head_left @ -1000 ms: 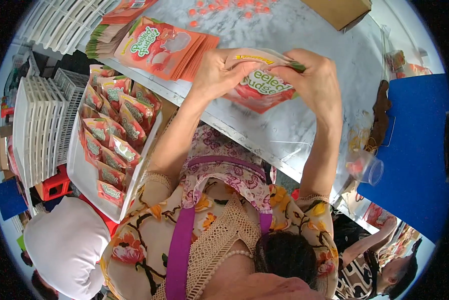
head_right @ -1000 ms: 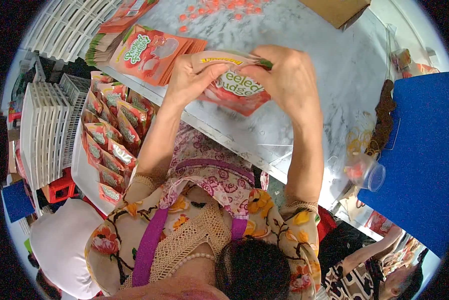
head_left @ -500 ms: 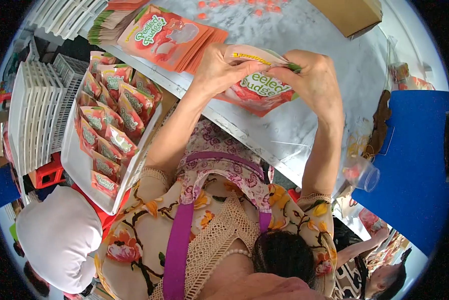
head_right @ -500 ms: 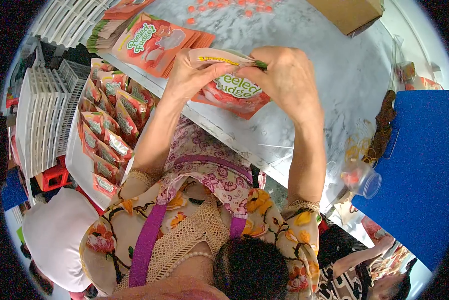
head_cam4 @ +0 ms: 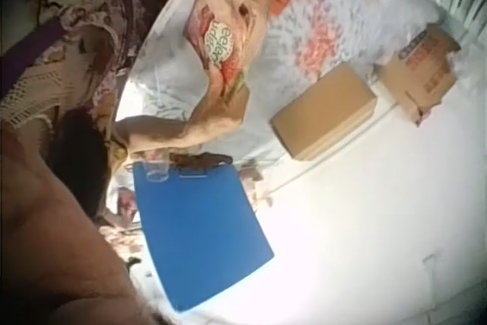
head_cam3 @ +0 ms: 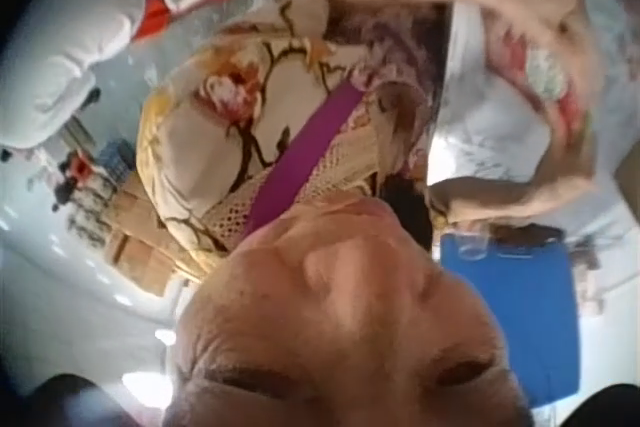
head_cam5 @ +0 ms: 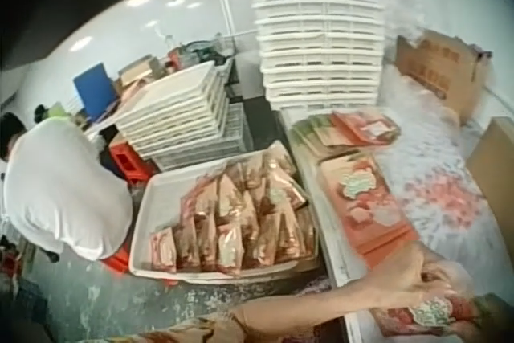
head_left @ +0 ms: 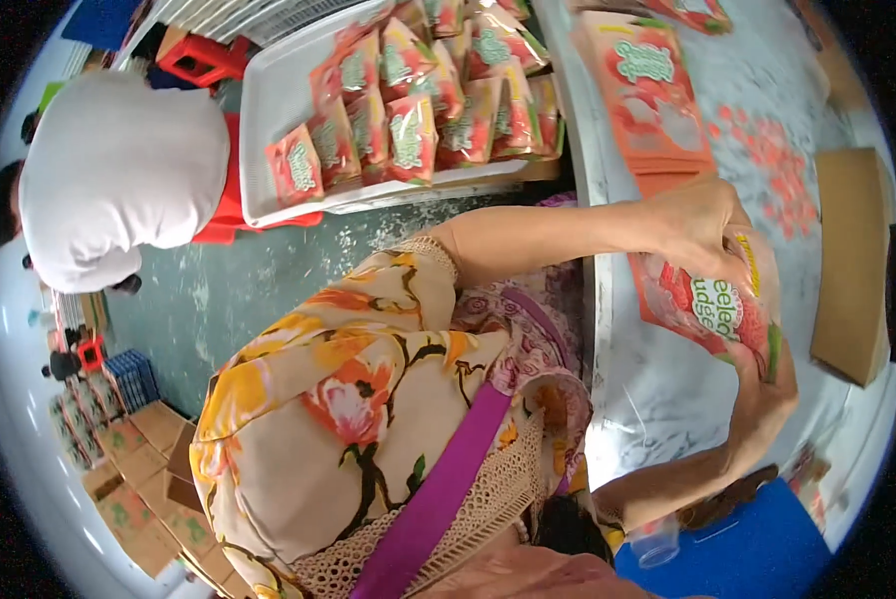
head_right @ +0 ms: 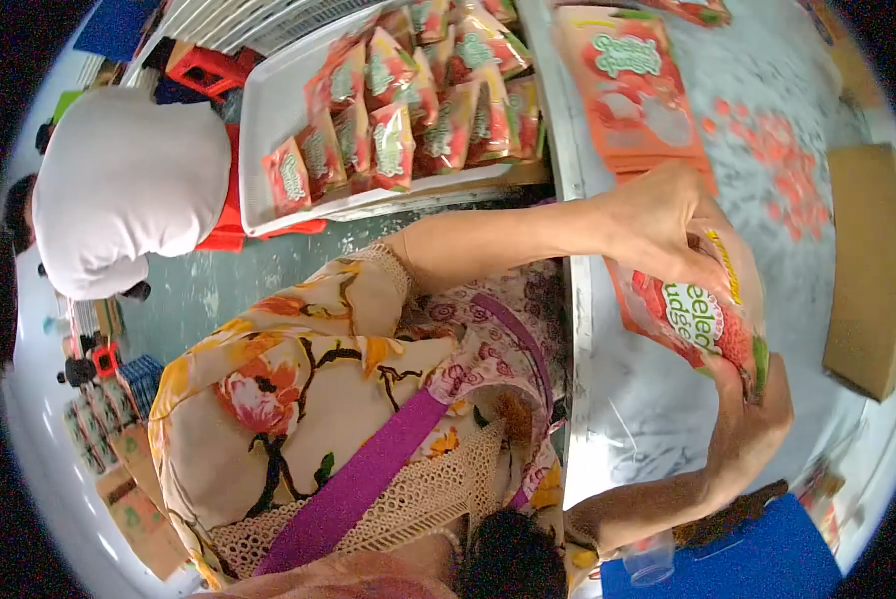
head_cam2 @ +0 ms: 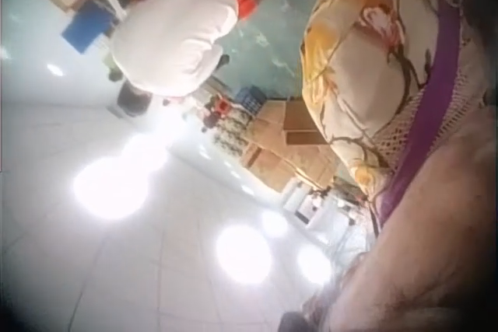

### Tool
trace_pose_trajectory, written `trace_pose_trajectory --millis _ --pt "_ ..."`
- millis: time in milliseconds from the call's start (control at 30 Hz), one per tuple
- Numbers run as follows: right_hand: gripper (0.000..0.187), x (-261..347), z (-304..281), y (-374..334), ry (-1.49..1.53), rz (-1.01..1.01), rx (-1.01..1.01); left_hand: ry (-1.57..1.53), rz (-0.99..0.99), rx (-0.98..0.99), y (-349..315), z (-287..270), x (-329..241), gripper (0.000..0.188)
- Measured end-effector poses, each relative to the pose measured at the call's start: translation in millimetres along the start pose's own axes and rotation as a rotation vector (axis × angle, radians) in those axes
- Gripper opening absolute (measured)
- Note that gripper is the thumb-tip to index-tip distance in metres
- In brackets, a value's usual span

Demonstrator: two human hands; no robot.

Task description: Packaging individual fudge items into branded bags and placing them into a tray.

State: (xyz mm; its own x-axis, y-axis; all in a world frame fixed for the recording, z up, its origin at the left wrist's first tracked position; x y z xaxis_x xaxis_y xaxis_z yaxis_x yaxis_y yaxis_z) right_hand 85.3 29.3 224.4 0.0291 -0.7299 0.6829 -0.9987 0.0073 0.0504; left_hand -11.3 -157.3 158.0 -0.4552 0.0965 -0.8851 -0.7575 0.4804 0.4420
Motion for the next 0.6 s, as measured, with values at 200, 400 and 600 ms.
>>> trace_pose_trajectory --millis 200,400,600 --pt "0.02 13.9 26.6 18.4 -0.07 -0.104 0.04 0.098 -0.091 0.111 -21.4 -49.5 -8.7 0.015" --pt "0.028 48.0 69.0 36.5 -0.048 -0.238 -0.01 0.327 -0.044 -0.239 -57.7 -99.7 -29.9 0.015" --pt "0.022 105.1 159.4 84.8 0.473 -0.482 -0.036 1.289 0.025 -0.5 -105.3 -134.3 -60.0 0.102"
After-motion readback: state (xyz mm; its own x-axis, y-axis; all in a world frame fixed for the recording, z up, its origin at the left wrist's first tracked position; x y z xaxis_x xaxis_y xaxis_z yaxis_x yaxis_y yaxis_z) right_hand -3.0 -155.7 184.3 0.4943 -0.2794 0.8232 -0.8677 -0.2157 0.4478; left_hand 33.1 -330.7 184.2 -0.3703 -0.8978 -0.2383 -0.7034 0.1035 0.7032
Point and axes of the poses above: each hand's wrist, its own y-axis towards the middle knuckle, its own z-axis out of the palm, x = y × z, the point moved 3 cm from there along y, towards the middle knuckle, and after that the axes turned 6 degrees about y, right-handed, at the moved point
